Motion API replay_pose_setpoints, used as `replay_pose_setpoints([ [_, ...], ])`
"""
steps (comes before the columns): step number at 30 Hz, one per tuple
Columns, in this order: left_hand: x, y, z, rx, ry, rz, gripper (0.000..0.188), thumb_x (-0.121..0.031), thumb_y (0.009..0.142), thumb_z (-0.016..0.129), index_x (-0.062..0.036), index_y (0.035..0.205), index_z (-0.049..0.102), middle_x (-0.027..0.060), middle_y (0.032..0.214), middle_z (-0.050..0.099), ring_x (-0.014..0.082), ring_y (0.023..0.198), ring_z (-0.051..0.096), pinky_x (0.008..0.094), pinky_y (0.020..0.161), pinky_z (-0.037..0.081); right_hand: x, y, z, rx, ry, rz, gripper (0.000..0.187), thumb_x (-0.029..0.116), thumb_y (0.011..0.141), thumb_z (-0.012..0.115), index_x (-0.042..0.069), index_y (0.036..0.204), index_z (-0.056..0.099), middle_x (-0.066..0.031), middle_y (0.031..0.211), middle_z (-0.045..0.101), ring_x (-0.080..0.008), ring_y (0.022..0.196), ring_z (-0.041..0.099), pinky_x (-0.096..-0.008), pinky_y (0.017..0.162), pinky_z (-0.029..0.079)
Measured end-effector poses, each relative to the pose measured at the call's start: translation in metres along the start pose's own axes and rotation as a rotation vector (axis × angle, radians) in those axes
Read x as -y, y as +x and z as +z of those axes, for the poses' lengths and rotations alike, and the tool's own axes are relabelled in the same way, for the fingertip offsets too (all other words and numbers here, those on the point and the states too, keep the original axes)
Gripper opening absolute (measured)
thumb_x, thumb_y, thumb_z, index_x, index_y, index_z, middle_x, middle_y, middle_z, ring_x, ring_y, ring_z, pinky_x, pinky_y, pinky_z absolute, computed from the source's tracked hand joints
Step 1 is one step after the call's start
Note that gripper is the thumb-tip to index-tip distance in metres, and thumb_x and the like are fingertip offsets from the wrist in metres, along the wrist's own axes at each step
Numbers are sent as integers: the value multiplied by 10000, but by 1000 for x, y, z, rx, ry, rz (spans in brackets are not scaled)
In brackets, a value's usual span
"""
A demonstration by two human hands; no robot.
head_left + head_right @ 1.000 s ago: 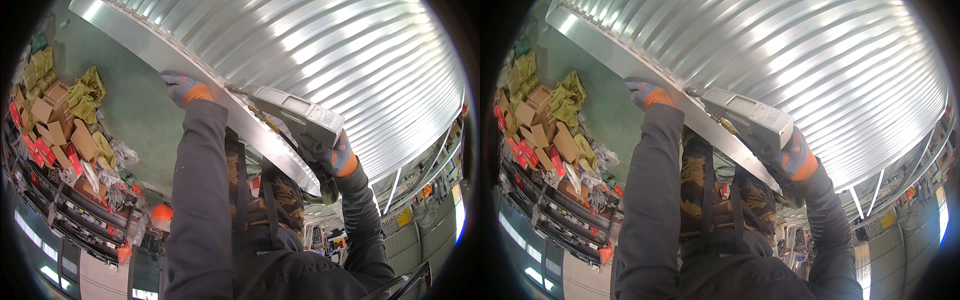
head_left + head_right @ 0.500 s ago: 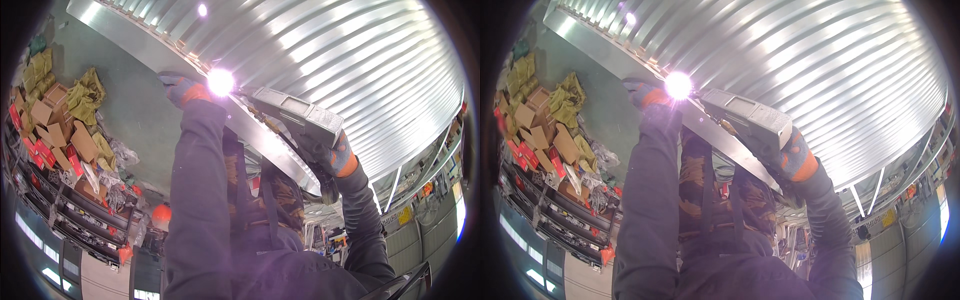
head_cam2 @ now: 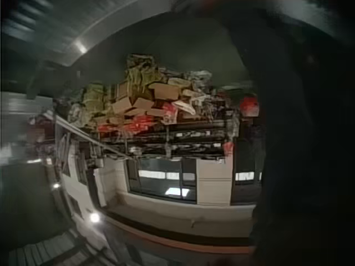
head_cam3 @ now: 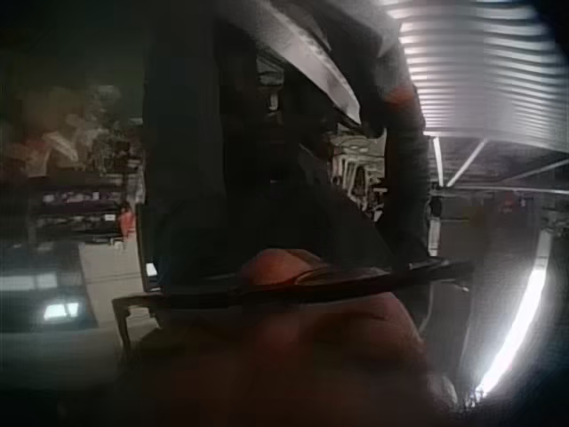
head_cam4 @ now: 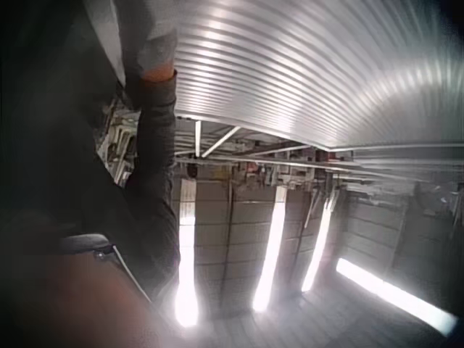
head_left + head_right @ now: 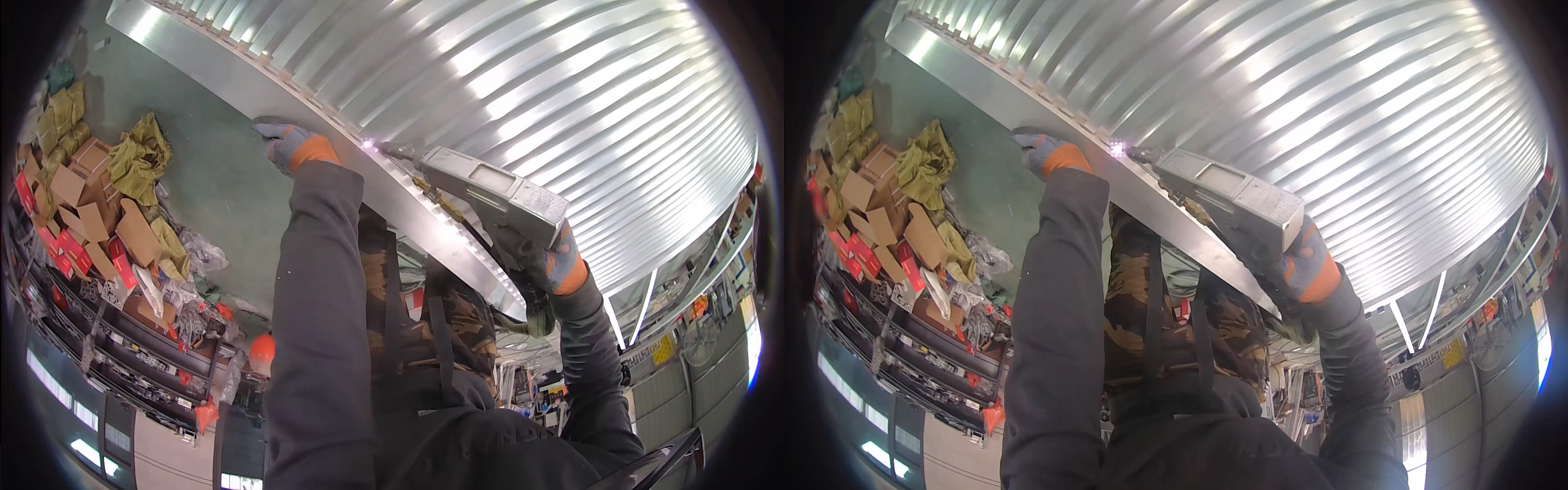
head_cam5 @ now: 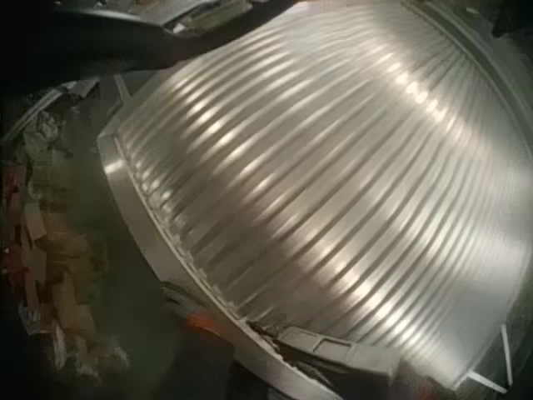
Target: The person welds seams on a large corrugated metal duct using a handheld welding gun. They move along the duct, repositioning it as needed, and apply continuous welds along the edges while wearing gloves and protective clothing.
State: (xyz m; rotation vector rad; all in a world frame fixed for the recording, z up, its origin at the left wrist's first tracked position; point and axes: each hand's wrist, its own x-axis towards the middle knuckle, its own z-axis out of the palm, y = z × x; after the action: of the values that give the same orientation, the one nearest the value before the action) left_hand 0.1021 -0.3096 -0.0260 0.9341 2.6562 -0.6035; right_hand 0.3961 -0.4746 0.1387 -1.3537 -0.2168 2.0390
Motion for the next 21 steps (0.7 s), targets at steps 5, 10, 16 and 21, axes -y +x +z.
replay_pose_setpoints([
  [5,17,9,24,-116,941,449,290,-361,910,559,-116,1009,677,22,943,674,181,828,630,341,665,459,-22,-10,-15,-49,412,60,563,-26,823,601,-96,1327,361,-268,1293,465,-332,1169,533,-336,966,530],
  [10,15,12,28,-54,1069,502,276,-339,912,553,-119,1027,672,16,973,669,170,855,627,331,680,461,-25,-13,-16,29,182,-57,437,83,869,645,-29,1262,488,-168,1190,576,-211,1101,569,-268,884,510],
  [16,16,16,28,-11,1133,548,262,-313,914,546,-124,1050,667,9,1010,664,157,888,623,321,697,464,-12,-11,-4,-54,-182,-36,470,174,845,703,-13,1240,527,-146,1154,605,-180,1064,578,-288,868,492],
  [21,14,11,17,82,1164,620,255,-291,916,539,-128,1068,663,2,1041,659,147,915,620,312,712,466,-25,-11,-14,42,326,3,476,110,838,677,-21,1256,491,-135,1124,601,-177,993,600,-284,824,510],
])
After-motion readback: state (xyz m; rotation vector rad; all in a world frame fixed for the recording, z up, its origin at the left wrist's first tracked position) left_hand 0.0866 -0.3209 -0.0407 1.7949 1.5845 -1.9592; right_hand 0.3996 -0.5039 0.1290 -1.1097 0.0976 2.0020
